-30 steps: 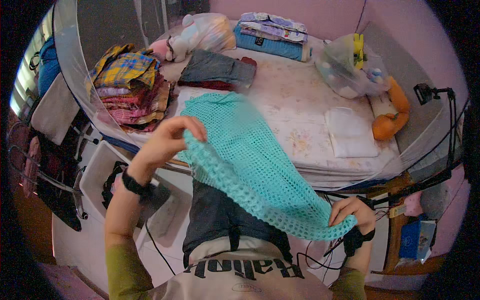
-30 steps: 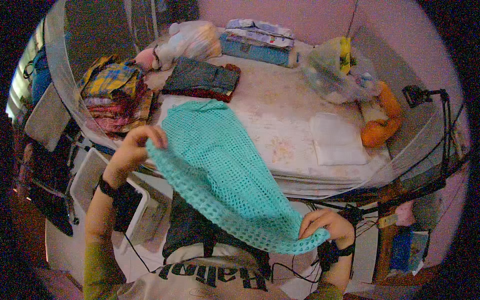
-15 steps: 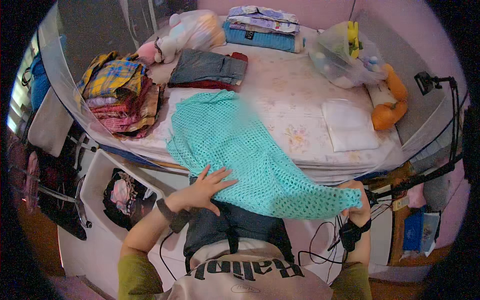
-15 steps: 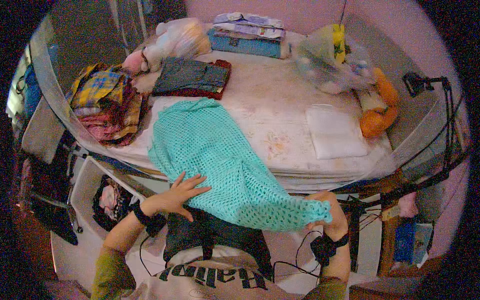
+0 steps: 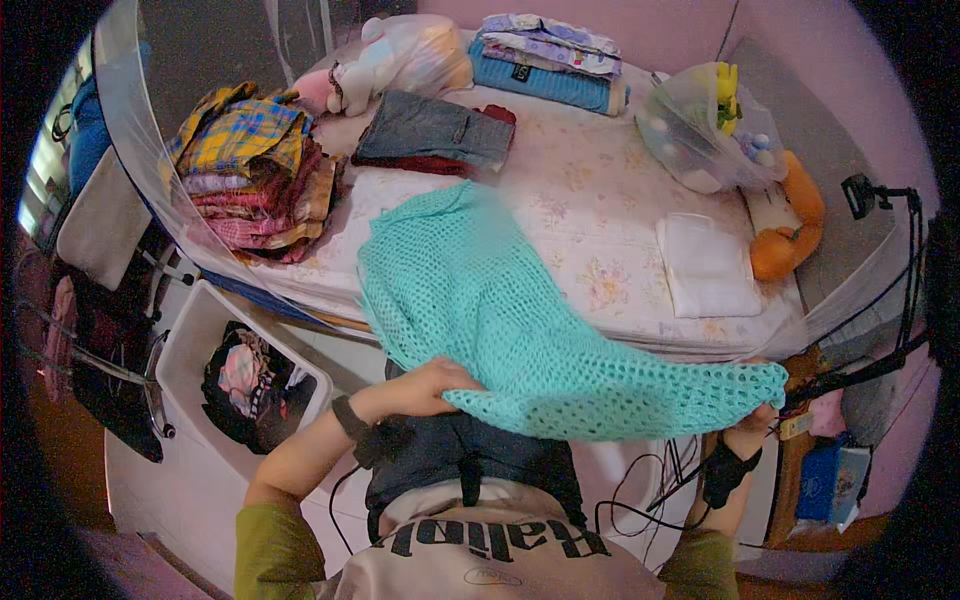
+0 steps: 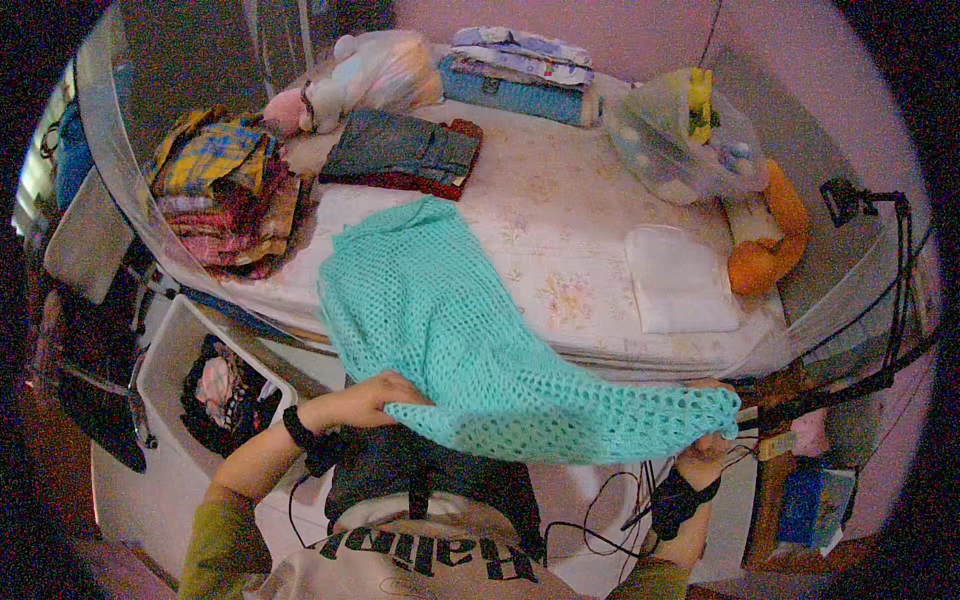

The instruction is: Folding a yellow shirt and a turquoise mesh top on a bed.

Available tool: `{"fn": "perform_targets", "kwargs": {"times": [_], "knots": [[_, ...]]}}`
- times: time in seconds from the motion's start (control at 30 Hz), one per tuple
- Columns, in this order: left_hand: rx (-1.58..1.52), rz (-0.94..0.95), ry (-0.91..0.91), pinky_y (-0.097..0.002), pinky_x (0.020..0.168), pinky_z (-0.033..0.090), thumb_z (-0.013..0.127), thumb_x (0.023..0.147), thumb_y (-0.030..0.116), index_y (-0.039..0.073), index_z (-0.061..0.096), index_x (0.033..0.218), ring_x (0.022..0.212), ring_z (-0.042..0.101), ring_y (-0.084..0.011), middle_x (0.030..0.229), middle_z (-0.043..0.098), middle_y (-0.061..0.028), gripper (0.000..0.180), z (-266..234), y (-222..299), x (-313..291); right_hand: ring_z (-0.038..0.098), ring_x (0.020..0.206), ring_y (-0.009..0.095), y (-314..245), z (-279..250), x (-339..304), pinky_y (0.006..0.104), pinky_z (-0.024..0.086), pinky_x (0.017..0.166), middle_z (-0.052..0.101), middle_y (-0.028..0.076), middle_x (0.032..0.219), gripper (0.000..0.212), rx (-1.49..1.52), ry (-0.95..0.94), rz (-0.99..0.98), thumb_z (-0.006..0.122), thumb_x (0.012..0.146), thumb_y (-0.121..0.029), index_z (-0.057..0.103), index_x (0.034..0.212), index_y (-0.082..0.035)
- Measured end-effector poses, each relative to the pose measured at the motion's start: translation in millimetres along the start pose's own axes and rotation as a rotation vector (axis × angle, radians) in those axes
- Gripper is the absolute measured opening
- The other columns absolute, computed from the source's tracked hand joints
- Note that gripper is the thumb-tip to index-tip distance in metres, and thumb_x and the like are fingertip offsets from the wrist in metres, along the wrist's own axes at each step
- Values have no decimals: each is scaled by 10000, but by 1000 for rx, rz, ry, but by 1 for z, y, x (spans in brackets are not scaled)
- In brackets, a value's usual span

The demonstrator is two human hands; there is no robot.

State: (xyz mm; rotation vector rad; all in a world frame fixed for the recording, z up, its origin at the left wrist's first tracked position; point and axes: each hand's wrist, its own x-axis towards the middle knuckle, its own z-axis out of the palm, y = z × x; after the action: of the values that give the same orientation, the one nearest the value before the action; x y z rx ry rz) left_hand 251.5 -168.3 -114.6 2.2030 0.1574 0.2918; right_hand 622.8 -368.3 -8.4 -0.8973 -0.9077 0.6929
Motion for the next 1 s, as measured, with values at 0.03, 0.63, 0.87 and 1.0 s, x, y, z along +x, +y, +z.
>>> {"fn": "perform_targets", "kwargs": {"times": [0.03,0.63,0.87,1.0], "knots": [[-193,-10,-55,-372,811,324,593,599,29,98,506,1031,958,450,-238,1025,515,-56,446,4,0,2,482,749,126,-1,2,2,256,406,605,499,12,849,239,-2,-1,1,588,720,-180,468,883,-53],[18,32,-8,-369,817,293,586,706,234,16,493,786,934,437,-275,938,495,-113,250,37,15,-10,484,967,174,104,133,79,271,393,803,509,86,1054,325,-401,-888,549,514,779,-102,453,1086,-14],[-15,35,74,-355,773,295,591,708,225,20,472,739,923,416,-275,912,466,-123,239,35,26,-4,360,1091,228,113,121,25,355,286,903,417,71,1176,546,-718,-1209,76,636,663,-218,417,1157,-142],[-166,112,150,-325,732,298,601,701,190,13,439,714,849,394,-268,838,418,-109,241,36,18,6,245,1161,282,126,115,19,368,227,943,243,123,1281,781,-905,-1197,15,691,587,-254,275,1237,-134]]}}
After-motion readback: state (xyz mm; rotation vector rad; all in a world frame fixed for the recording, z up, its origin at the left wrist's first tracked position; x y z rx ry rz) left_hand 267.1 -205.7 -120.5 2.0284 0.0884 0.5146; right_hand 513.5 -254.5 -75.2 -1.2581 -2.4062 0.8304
